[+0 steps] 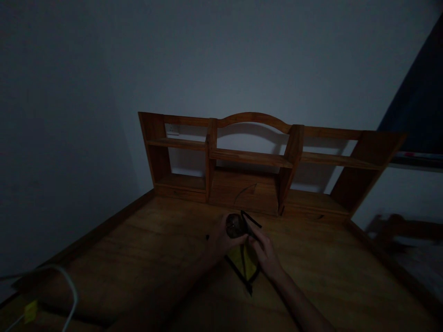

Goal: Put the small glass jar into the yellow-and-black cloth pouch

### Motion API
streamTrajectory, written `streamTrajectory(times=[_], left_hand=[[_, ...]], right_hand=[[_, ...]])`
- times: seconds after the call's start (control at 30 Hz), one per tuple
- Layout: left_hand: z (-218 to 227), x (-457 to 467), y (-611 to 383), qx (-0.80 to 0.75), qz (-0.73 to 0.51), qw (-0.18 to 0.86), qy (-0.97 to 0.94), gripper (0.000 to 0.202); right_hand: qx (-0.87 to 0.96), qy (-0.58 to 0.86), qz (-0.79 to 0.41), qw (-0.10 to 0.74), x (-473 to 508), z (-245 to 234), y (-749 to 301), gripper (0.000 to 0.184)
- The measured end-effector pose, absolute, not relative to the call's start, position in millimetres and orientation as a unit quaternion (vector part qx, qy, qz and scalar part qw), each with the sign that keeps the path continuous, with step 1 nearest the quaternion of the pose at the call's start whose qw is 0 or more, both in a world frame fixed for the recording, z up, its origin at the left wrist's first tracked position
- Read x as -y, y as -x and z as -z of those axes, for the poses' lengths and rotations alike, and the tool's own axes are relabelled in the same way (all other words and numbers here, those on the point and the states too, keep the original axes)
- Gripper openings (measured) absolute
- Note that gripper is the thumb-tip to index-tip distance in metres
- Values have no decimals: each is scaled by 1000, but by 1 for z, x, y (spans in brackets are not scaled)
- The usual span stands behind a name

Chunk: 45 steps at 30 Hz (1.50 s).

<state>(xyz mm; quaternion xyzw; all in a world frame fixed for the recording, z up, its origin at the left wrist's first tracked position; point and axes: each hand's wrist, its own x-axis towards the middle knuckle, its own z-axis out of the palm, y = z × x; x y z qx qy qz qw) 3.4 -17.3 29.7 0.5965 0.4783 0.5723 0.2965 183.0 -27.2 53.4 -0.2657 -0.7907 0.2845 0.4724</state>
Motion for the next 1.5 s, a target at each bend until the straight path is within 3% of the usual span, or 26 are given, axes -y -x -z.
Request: streamTrajectory(times=[0.23,0.47,0.97,1.13,1.33,1.5], left_hand=[[-22,9,-2,-437,-595,348,-578,67],[-20,10,-3,-416,-608,249,-629,83],[-31,17,-2,-389,-555,90,-730,81],[-36,23,-3,-385,-544,111,-737,74],[-23,23,-4,-368,-537,170,-740,93],[-4,15,-7,-381,-562,242,-693,87]], right_hand=[[817,279,-235,446,30,-54,-180,45],[817,279,-223,453,32,-57,-177,43],[814,286,-181,472,32,-56,-177,46],[805,292,-211,471,29,-51,-176,50],[803,297,-245,456,27,-52,-178,53],[809,289,-244,451,27,-53,-178,56]])
